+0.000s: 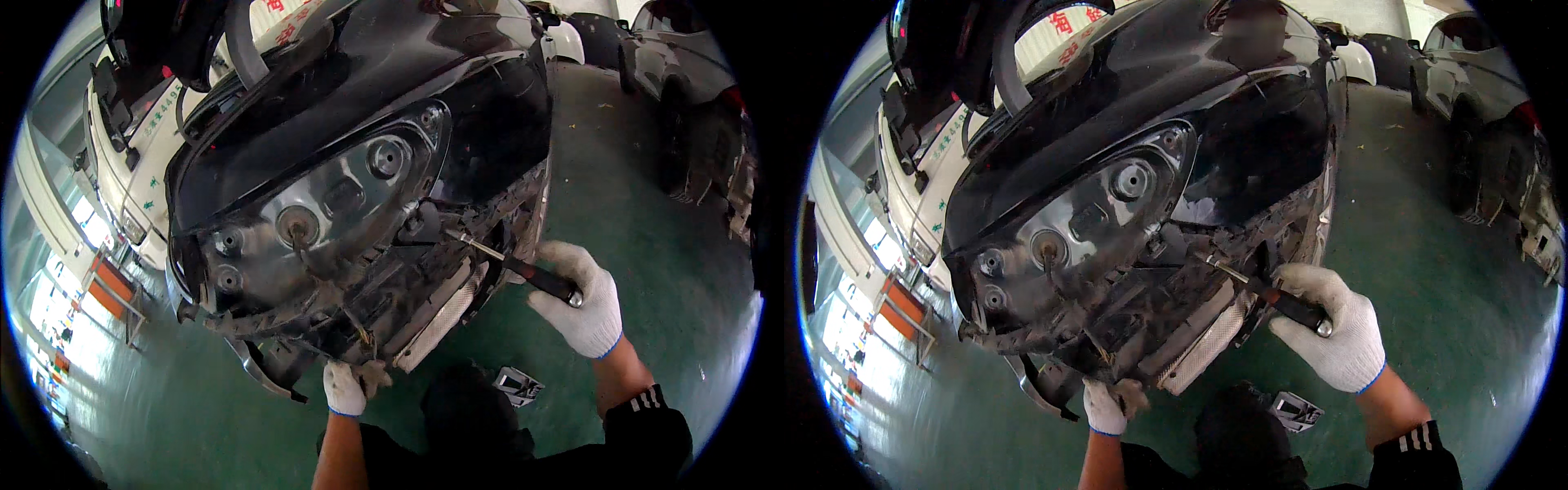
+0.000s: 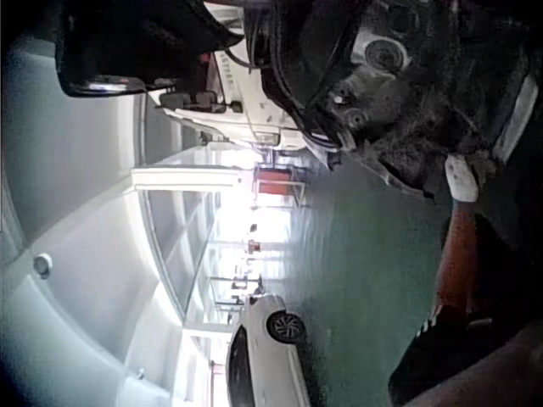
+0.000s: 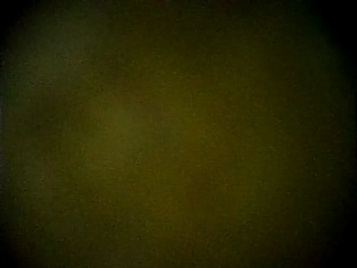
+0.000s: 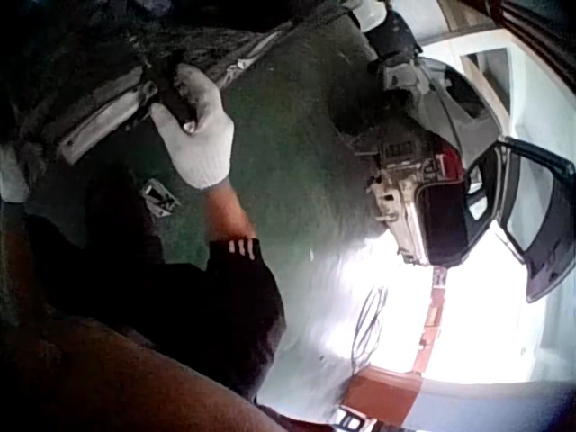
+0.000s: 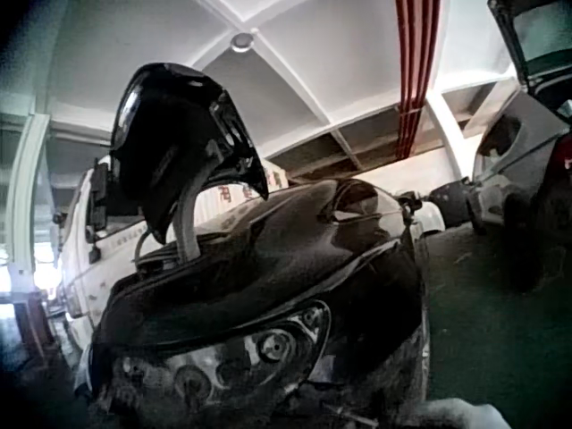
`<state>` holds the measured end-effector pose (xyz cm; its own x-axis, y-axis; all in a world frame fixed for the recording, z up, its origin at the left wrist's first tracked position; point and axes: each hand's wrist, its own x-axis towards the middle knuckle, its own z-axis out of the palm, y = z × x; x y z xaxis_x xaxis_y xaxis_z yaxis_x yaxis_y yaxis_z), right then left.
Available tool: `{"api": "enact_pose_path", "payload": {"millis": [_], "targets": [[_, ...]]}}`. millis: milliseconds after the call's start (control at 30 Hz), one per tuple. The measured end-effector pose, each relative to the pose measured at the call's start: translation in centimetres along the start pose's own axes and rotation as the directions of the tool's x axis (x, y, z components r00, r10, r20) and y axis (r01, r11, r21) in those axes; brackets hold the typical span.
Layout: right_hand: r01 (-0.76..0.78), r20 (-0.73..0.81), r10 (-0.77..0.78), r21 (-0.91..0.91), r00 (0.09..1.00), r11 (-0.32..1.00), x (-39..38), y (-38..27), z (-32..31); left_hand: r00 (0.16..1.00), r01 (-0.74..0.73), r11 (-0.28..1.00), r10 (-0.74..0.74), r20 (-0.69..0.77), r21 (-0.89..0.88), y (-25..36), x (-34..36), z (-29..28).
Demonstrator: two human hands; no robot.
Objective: The person collects small fasteners from a container and the floor, then uses a ratchet to tighten bolts on the front bumper of a black car. The person works on the lower section of the bumper, securing the plastic trim to the vehicle's frame.
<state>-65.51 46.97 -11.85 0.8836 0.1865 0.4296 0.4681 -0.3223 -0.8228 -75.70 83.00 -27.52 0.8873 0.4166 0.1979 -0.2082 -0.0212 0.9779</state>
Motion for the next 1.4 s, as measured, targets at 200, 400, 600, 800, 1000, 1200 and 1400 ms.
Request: {"api": "enact_pose_path", "payload": {"millis": [200,400,600,800,1000,1200,1400], "targets": [[-0.11,-0.053,0.125,0.223,0.991,0.969,0.2,0.4,0.6,0.997,0.069,0.99,-0.071,-0.01,-0.123,-0.8,0.3,0.1],[-0.088,-0.164,0.14,0.292,0.977,0.952,-0.4,1.2,2.2,0.999,0.031,0.998,-0.029,0.032,-0.058,-1.6,0.0,-1.1],[-0.084,-0.149,0.08,-0.02,0.986,0.996,-0.6,3.4,0.3,0.969,0.105,0.994,-0.101,0.227,-0.007,3.2,0.0,-2.4],[0.012,-0.194,-0.068,-0.277,0.979,0.961,-1.4,2.2,2.2,0.994,-0.086,0.991,0.092,0.054,-0.099,4.9,1.7,-10.4],[0.073,-0.251,-0.167,-0.343,0.954,0.936,-2.4,3.1,-0.5,0.986,0.094,0.988,-0.076,0.147,-0.12,6.6,7.0,-14.9],[0.118,-0.485,0.012,0.237,0.874,0.964,-12.6,2.4,6.9,0.949,0.125,0.926,-0.008,0.315,-0.355,4.4,9.0,-15.0],[-0.095,-0.565,0.322,0.393,0.759,0.915,-24.4,-0.1,14.8,0.932,0.105,0.897,0.061,0.356,-0.43,4.1,9.4,-15.7]]}}
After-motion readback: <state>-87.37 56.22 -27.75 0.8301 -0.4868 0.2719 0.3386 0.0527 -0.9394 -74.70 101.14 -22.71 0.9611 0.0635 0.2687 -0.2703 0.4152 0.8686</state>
